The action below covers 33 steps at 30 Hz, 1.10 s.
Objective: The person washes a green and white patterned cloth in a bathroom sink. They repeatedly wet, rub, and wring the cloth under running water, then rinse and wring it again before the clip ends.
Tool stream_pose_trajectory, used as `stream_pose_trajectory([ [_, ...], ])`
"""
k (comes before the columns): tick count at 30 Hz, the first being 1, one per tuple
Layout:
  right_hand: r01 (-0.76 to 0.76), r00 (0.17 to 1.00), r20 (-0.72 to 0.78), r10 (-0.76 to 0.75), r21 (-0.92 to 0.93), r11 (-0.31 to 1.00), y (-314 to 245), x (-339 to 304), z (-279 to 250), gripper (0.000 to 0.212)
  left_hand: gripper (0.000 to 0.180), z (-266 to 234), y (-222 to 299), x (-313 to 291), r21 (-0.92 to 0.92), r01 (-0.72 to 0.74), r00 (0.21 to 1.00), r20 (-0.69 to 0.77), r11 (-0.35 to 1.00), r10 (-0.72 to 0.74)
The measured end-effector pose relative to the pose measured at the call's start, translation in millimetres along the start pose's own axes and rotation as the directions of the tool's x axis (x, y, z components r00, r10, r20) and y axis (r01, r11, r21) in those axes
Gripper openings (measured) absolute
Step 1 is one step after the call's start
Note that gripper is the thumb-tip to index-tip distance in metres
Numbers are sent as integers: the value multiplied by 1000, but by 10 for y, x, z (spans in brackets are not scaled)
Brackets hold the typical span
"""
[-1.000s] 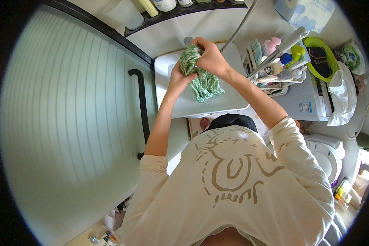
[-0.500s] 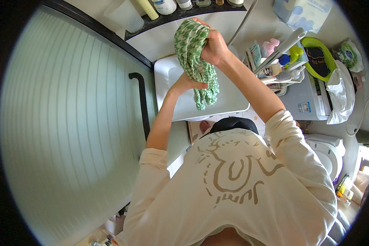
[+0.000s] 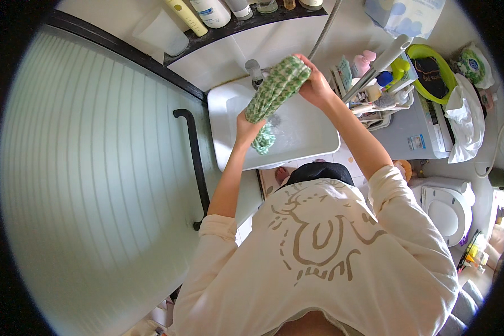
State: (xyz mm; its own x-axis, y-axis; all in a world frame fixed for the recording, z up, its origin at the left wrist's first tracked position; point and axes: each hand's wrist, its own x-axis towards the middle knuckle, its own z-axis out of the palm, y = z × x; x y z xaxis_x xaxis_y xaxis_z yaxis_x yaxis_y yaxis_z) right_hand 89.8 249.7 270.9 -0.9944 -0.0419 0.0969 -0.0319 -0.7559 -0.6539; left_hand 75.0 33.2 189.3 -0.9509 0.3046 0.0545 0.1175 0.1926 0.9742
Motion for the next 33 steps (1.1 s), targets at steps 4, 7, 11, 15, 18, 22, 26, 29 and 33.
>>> stream_pose_trajectory([
  [4,-224,966,-172,193,-182,957,157,-275,-507,44,27,-137,-96,-4,109,-28,992,-121,994,42],
  [7,-471,882,-220,417,-375,798,288,-332,-791,59,21,-235,-70,-7,221,-79,983,-145,972,113],
  [11,-644,764,-101,637,-90,759,425,-347,-1084,59,19,-267,-3,-41,307,-109,980,-125,945,154],
  [15,-728,635,-312,707,65,682,715,-246,-1293,46,20,-281,60,-65,321,-209,973,-30,924,231],
  [18,-803,571,-302,763,-11,596,901,-143,-1365,43,20,-293,95,-46,371,-286,956,43,884,291],
  [22,-902,432,-211,877,-90,423,828,-180,-1302,46,20,-288,128,-4,417,-346,935,83,841,344],
  [26,-967,239,-101,966,-116,227,659,-260,-1150,47,21,-268,141,33,444,-391,915,93,806,392],
  [29,-947,297,18,955,-118,297,574,-250,-1133,45,22,-256,133,60,466,-387,913,73,796,401],
  [33,-817,575,-108,811,-42,575,457,-266,-1128,37,22,-253,87,89,488,-378,908,30,787,418],
])
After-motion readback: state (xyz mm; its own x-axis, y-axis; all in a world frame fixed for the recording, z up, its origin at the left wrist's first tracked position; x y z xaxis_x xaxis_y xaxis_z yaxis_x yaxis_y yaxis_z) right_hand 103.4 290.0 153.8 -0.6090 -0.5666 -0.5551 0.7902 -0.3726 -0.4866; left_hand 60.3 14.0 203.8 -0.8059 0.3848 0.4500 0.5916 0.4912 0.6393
